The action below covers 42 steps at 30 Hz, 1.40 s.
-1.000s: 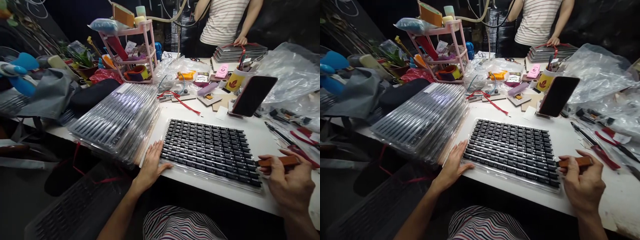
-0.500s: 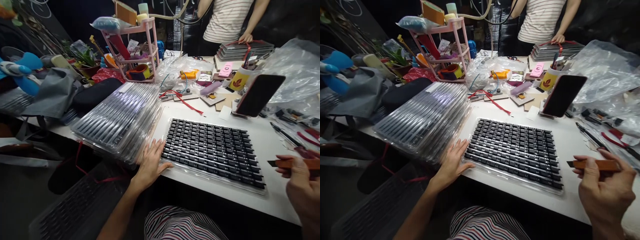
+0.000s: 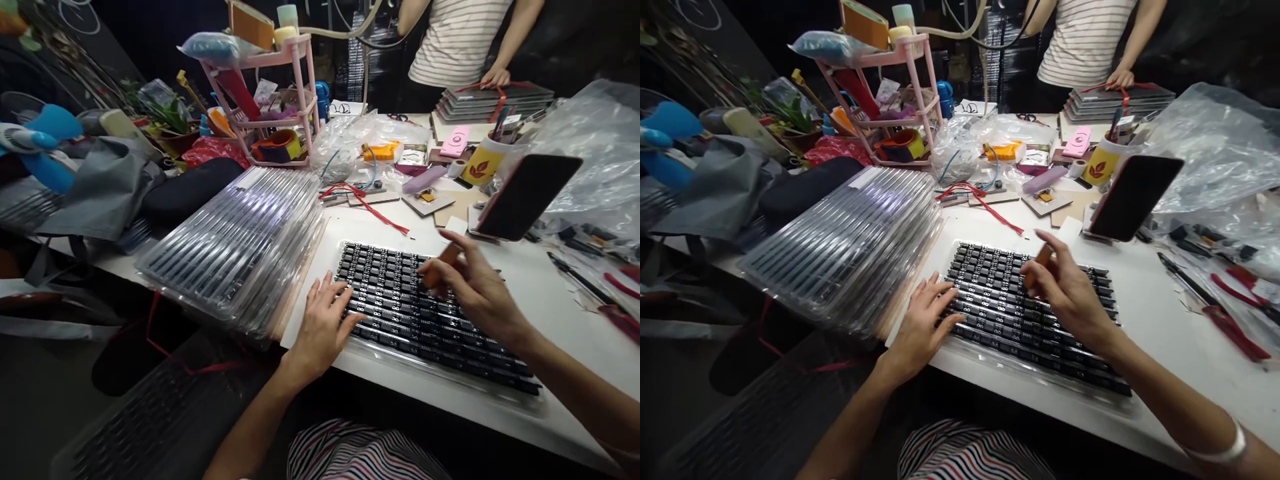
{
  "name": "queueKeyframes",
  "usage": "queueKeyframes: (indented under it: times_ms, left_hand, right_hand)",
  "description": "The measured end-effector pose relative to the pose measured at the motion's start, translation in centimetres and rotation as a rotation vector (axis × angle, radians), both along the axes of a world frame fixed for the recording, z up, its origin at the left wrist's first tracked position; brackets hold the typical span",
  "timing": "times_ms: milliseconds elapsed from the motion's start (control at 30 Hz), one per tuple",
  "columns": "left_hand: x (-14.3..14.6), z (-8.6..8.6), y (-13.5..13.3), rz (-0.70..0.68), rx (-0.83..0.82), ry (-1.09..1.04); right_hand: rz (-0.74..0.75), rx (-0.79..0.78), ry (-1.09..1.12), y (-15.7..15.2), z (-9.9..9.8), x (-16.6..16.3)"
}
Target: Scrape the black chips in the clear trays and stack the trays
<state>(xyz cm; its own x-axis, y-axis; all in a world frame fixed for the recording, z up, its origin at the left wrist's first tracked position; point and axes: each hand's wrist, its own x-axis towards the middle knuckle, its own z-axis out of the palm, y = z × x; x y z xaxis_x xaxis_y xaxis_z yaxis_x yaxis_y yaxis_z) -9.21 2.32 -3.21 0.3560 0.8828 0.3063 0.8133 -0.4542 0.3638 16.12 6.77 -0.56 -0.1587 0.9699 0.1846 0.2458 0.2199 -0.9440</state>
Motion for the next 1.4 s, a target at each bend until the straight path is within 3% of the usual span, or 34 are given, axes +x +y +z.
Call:
queueKeyframes:
  times_ms: [133, 300, 467, 1267, 1400]
  left_hand:
    - [3.4, 0.2, 0.9, -0.131, -0.01, 0.139]
    - [5.6, -0.9, 1.9, -0.142, 0.0, 0.214]
    - [5.9, -1.6, 1.9, -0.137, 0.026, 0.239]
    - [6.1, -1.5, 2.3, -0.151, 0.058, 0.218]
    - [6.5, -1.3, 2.2, -0.144, 0.054, 0.214]
  right_hand:
    - [0.061, -0.038, -0.001, 2.6, -0.8, -1.3]
    - [0.075, -0.093, 0.003, 3.9, -1.3, -2.0]
    - [0.08, -0.136, -0.022, 4.1, -1.6, -1.9]
    - [0.217, -0.156, -0.082, 5.3, -1.8, -1.5]
    - [0.127, -0.187, 0.043, 4.9, -0.8, -1.2]
